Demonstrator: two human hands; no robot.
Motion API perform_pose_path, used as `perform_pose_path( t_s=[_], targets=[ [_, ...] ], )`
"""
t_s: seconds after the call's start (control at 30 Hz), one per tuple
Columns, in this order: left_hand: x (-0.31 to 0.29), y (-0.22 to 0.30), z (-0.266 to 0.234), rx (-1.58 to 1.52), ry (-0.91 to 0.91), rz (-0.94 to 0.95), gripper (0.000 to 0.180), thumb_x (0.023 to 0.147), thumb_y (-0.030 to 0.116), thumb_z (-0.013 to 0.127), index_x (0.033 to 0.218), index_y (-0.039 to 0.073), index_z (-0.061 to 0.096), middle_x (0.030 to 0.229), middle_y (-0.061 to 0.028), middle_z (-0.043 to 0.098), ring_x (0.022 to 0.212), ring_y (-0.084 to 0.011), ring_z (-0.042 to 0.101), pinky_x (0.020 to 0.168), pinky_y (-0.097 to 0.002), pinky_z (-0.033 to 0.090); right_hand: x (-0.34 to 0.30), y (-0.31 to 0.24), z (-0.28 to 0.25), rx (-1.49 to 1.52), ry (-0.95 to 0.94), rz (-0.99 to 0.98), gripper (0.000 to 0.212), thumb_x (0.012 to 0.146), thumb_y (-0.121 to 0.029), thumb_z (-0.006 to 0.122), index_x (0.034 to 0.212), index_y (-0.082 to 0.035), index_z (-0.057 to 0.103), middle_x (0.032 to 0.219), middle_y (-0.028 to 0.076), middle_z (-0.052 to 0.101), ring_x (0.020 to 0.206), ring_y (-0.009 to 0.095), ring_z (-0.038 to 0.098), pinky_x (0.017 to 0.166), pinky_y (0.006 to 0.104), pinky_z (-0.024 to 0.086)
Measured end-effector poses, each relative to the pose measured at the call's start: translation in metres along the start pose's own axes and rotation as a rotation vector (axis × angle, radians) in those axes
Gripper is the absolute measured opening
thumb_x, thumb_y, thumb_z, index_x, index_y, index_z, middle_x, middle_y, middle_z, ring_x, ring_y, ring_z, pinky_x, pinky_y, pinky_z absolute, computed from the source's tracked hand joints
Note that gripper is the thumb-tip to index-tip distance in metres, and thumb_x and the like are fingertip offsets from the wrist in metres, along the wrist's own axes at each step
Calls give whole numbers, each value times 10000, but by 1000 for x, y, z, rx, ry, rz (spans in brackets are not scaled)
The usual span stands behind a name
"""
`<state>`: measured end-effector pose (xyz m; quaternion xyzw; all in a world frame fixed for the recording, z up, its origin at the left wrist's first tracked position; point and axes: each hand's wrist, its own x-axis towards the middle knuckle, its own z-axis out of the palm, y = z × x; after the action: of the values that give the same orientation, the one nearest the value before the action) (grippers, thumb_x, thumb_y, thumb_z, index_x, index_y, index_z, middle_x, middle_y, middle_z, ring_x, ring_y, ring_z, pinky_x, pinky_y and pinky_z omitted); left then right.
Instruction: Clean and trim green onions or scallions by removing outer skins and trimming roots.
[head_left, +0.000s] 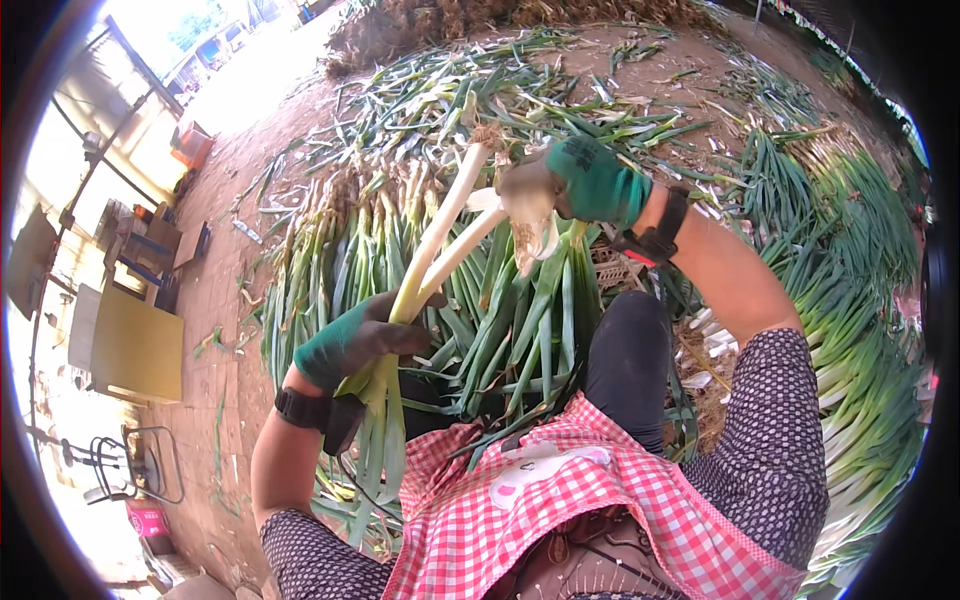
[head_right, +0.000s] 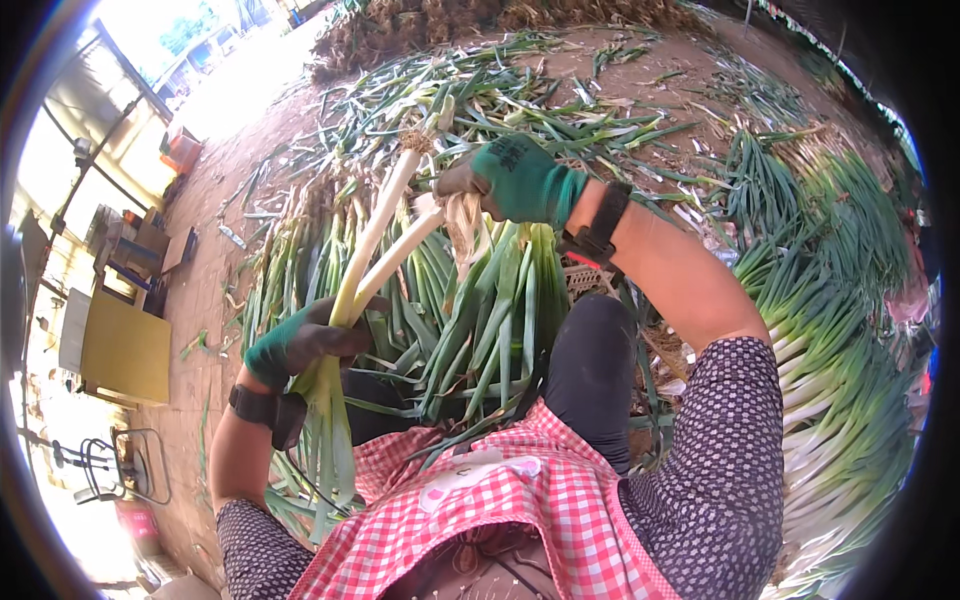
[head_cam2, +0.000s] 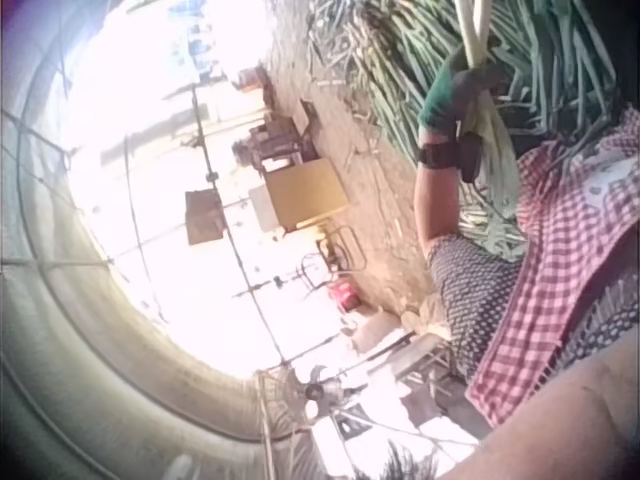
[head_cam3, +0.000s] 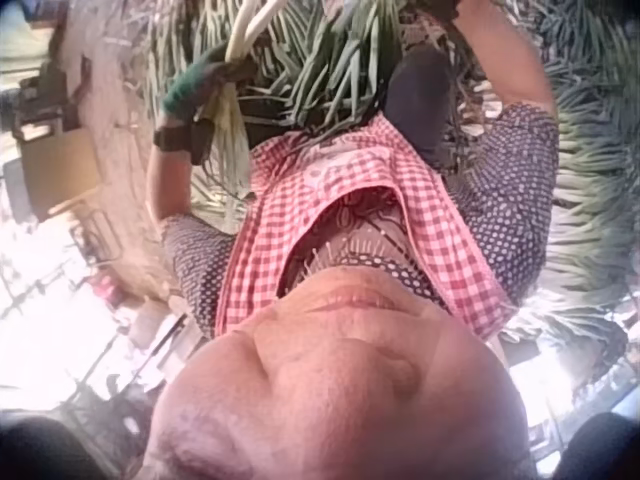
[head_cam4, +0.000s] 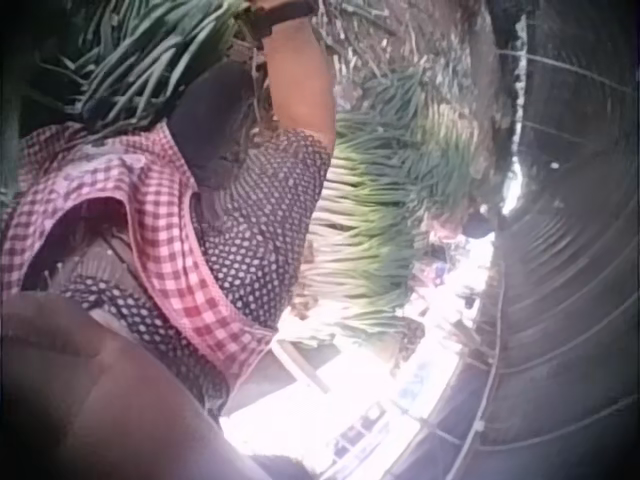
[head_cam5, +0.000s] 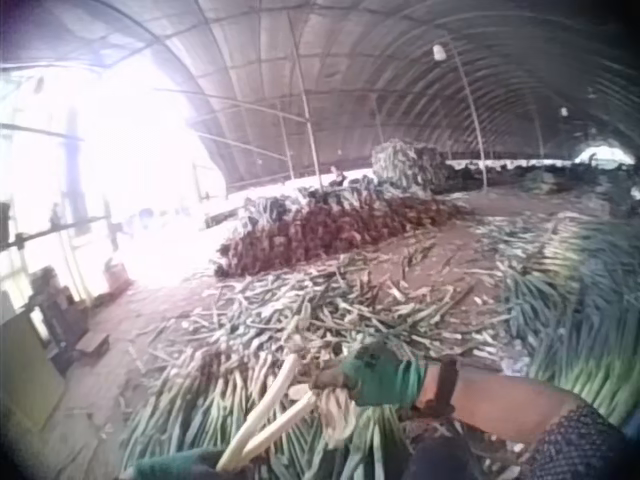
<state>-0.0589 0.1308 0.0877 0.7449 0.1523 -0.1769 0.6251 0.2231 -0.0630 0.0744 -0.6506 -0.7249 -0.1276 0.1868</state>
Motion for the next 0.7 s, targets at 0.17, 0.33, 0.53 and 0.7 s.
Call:
perform_pose_path(
  t_s=[0.17,0.33,0.53,0.7],
  targets=[
    [1,-14,-5,-40,-57,101,556,806,129,651,1324,51,463,883,15,561,766,-88,534,703,-251,446,8,27,10,999,611,299,246,860,-6,491,1047,-17,650,928,82,681,825,115,627,777,274,514],
    [8,-36,-5,179,50,158,518,823,145,628,1302,42,460,829,-1,570,718,-111,558,663,-281,471,-35,101,-44,1130,923,610,242,790,38,522,994,-8,645,833,46,646,756,115,601,662,252,478],
    [12,-37,6,611,282,159,534,780,150,637,1278,62,463,730,-164,619,620,-274,638,600,-377,499,10,8,-33,794,-438,758,190,838,-231,648,957,-89,687,662,6,605,547,91,557,438,227,399],
    [22,-40,8,1107,587,450,592,735,62,591,1310,69,450,782,-205,607,708,-377,614,625,-455,469,1,34,32,766,-491,550,119,850,-78,582,929,-36,661,707,34,621,577,102,585,472,250,449]
  ],
)
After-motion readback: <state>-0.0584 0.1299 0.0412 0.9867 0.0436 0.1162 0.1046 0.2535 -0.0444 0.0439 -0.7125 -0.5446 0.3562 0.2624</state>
